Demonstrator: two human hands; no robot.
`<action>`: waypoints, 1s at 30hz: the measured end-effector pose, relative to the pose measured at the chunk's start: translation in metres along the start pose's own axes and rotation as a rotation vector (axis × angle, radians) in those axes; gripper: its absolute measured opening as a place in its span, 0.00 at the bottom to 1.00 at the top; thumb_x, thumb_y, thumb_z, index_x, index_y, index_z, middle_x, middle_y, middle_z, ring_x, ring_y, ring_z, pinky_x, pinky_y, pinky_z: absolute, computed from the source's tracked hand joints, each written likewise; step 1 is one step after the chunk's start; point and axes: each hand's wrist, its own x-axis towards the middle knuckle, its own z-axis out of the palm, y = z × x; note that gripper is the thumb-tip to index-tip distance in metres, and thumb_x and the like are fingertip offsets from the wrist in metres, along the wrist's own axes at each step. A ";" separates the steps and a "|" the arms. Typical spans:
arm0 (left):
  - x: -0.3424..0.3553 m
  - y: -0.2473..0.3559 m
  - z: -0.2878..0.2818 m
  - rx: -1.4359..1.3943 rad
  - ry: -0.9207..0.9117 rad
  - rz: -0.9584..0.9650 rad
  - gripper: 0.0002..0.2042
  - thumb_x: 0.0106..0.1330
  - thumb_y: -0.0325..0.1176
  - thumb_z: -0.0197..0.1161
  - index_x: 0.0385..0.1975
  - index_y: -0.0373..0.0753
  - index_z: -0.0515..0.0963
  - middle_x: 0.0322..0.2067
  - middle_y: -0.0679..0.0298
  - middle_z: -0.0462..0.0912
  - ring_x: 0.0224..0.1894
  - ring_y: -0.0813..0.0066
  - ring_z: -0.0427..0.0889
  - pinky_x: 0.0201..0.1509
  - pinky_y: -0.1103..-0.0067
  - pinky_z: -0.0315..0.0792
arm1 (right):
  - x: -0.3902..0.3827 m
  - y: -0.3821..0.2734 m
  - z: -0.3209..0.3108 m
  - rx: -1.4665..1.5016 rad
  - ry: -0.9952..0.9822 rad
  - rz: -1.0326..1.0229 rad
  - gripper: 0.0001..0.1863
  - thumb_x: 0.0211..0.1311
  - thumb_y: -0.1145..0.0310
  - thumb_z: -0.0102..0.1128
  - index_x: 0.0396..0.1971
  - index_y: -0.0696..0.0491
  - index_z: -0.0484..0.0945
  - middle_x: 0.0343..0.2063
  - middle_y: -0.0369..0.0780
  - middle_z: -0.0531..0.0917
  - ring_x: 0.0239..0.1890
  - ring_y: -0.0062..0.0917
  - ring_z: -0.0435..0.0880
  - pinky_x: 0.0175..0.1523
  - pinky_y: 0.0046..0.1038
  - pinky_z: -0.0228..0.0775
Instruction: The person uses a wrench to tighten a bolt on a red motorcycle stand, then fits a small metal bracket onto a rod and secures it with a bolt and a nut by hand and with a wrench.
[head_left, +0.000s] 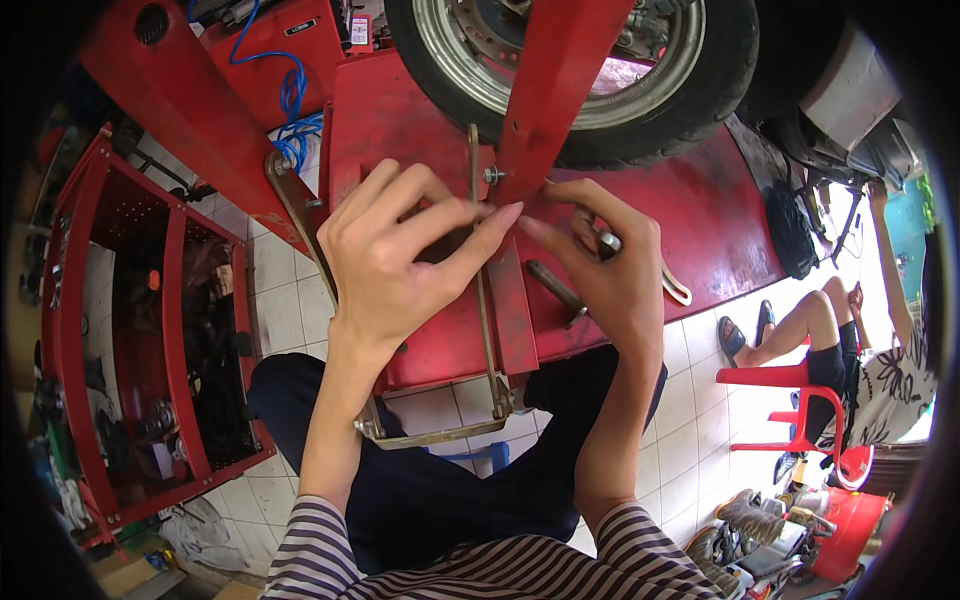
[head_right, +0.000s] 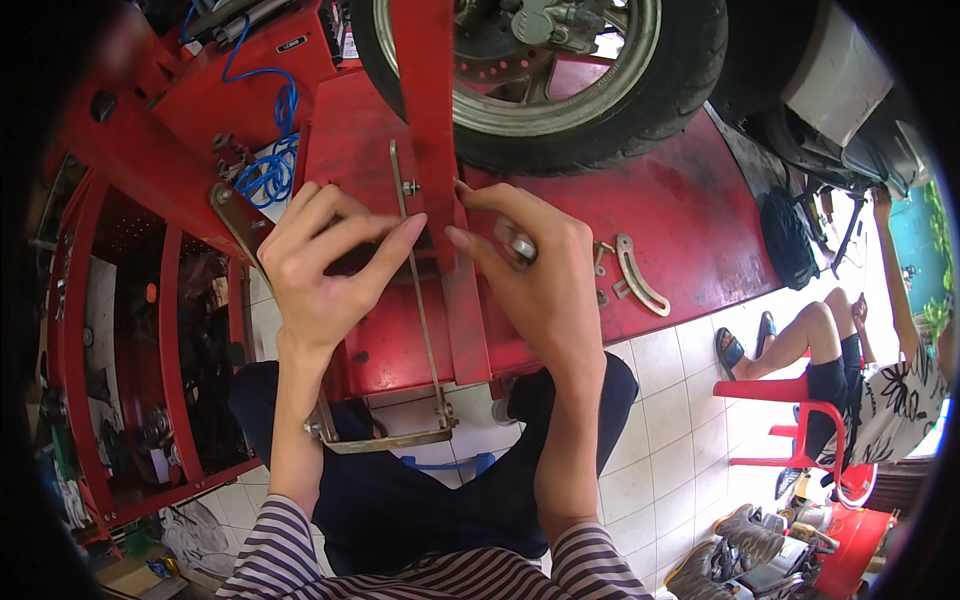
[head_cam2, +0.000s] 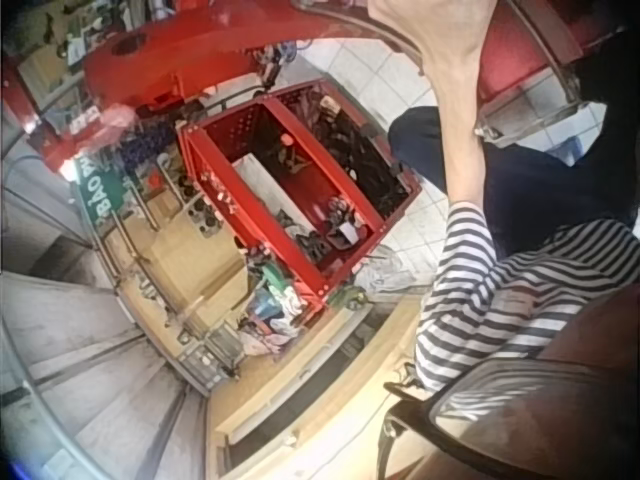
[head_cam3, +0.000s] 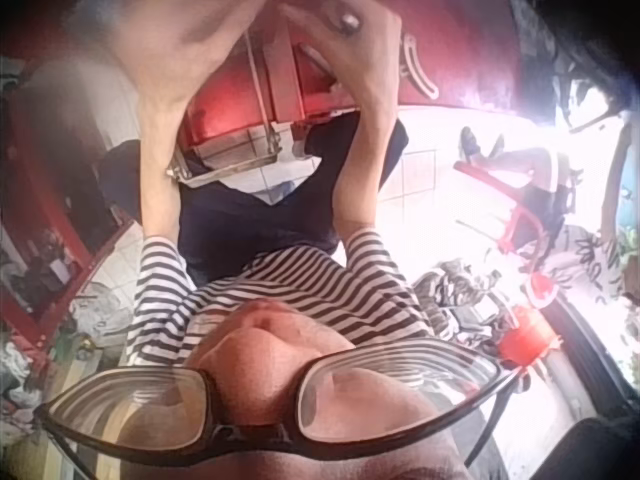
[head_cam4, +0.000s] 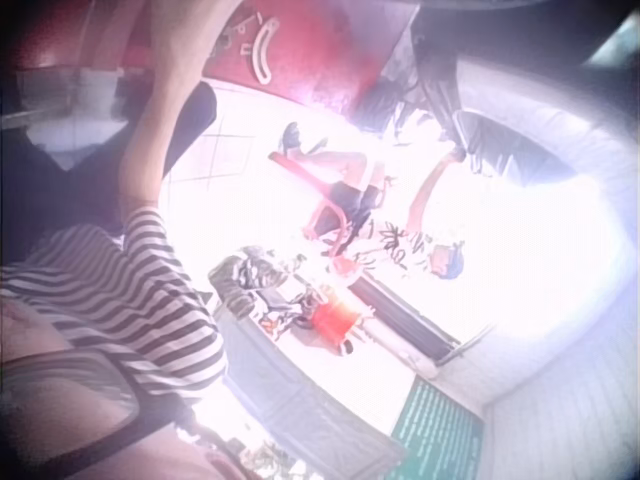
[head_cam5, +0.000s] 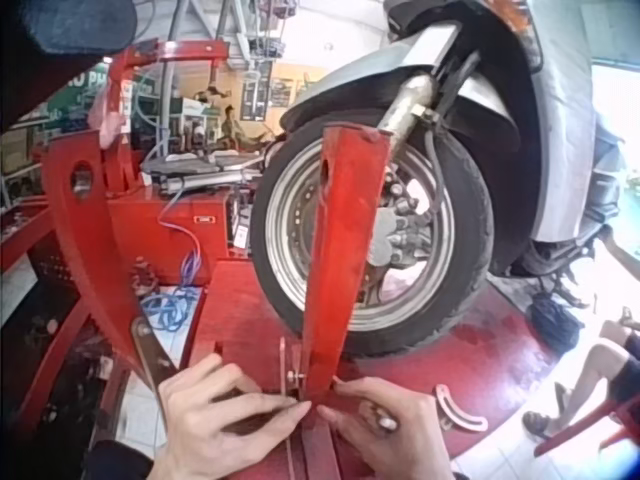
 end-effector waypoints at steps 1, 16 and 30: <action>0.005 0.007 0.000 -0.023 0.023 -0.062 0.06 0.53 0.27 0.74 0.30 0.39 0.87 0.17 0.67 0.73 0.20 0.73 0.69 0.24 0.77 0.62 | 0.000 0.000 0.001 0.007 -0.002 -0.004 0.16 0.51 0.74 0.73 0.42 0.56 0.84 0.17 0.36 0.67 0.21 0.19 0.62 0.28 0.23 0.60; -0.004 -0.004 0.008 0.069 -0.020 0.000 0.10 0.54 0.40 0.75 0.32 0.45 0.88 0.10 0.71 0.70 0.13 0.77 0.68 0.21 0.78 0.58 | 0.000 0.003 0.004 0.040 0.026 -0.018 0.15 0.51 0.75 0.75 0.40 0.58 0.84 0.17 0.28 0.57 0.22 0.11 0.56 0.28 0.18 0.47; -0.004 -0.003 0.003 0.021 -0.028 0.114 0.04 0.58 0.32 0.71 0.29 0.40 0.87 0.08 0.68 0.68 0.11 0.75 0.65 0.23 0.76 0.57 | 0.001 0.004 0.000 -0.004 0.007 -0.009 0.15 0.51 0.74 0.74 0.41 0.56 0.84 0.16 0.33 0.62 0.21 0.17 0.59 0.28 0.22 0.55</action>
